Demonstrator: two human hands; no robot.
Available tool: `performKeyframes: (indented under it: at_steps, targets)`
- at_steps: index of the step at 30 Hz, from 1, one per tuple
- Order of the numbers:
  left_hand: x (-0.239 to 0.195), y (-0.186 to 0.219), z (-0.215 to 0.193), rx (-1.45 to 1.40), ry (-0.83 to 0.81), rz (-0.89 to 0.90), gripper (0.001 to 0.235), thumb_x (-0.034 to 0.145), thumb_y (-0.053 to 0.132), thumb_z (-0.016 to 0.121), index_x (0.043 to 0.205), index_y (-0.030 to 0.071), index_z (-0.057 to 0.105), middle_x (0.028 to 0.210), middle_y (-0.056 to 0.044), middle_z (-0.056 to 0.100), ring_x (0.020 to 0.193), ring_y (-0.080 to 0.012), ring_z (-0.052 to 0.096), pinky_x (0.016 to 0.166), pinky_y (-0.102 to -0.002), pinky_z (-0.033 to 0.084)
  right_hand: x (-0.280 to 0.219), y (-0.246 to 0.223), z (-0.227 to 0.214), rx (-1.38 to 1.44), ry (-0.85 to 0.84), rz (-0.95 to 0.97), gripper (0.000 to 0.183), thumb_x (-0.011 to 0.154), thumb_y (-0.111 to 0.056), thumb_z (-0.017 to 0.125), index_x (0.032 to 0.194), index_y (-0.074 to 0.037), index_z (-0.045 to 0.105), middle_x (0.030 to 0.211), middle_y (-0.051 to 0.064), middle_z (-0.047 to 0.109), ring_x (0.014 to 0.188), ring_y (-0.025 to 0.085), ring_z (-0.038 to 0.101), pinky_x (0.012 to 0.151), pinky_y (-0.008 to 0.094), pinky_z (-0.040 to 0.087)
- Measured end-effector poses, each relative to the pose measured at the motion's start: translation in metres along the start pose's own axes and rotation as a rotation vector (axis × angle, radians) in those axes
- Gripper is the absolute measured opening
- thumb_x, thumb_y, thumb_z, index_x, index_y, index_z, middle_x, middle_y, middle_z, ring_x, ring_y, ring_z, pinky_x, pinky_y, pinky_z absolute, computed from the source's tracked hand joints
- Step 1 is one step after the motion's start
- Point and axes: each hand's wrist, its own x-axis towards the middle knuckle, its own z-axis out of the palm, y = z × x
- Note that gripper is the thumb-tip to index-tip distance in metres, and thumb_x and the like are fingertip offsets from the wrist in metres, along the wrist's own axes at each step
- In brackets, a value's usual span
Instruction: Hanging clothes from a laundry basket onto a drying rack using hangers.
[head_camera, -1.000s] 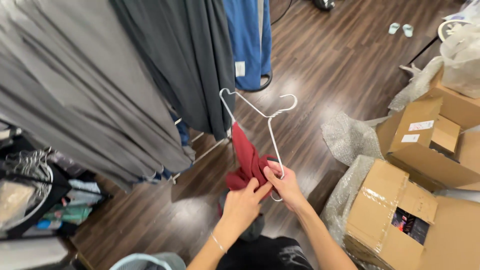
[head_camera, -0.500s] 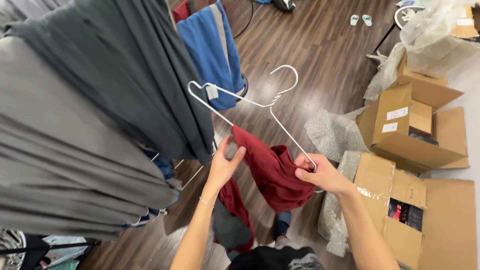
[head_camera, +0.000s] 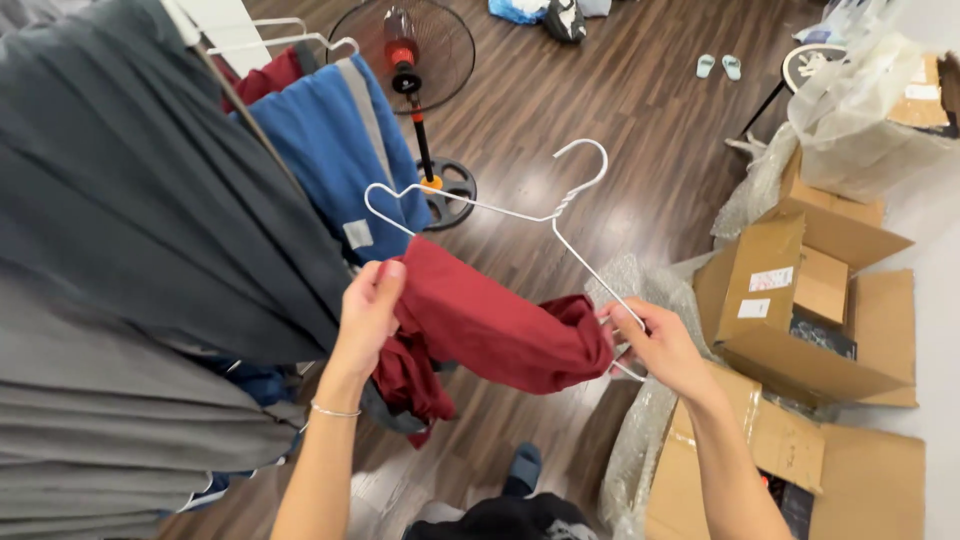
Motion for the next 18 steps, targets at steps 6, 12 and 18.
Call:
performKeyframes:
  at_steps: [6,12,18]
  targets:
    - [0.036,0.006,0.049,-0.102,-0.073,-0.013,0.015,0.101,0.019,0.062,0.092,0.011,0.052,0.073,0.009,0.051,0.062,0.0004,0.042,0.054,-0.020,0.034,0.028,0.030,-0.007,0.332,-0.033,0.079,0.032,0.099,-0.026,0.052,0.109,-0.002,0.071,0.104,0.003,0.074,0.067,0.012,0.063,0.044,0.029,0.048]
    - [0.089,0.000,0.076,0.031,-0.135,0.228,0.025,0.102,0.012,0.070,0.091,0.010,0.047,0.079,0.008,0.050,0.068,0.0020,0.042,0.056,-0.020,0.035,0.057,0.042,-0.025,0.239,0.033,-0.042,0.029,0.107,-0.021,0.054,0.114,-0.002,0.074,0.090,0.001,0.067,0.065,0.004,0.049,0.053,0.021,0.040]
    - [0.143,0.016,0.089,-0.019,-0.170,0.186,0.017,0.101,0.014,0.068,0.098,0.009,0.053,0.082,0.009,0.055,0.067,0.0018,0.044,0.057,-0.019,0.037,0.076,0.038,-0.060,0.240,0.260,0.038,0.038,0.108,-0.025,0.050,0.105,0.003,0.076,0.063,-0.003,0.049,0.050,0.006,0.040,0.044,0.025,0.033]
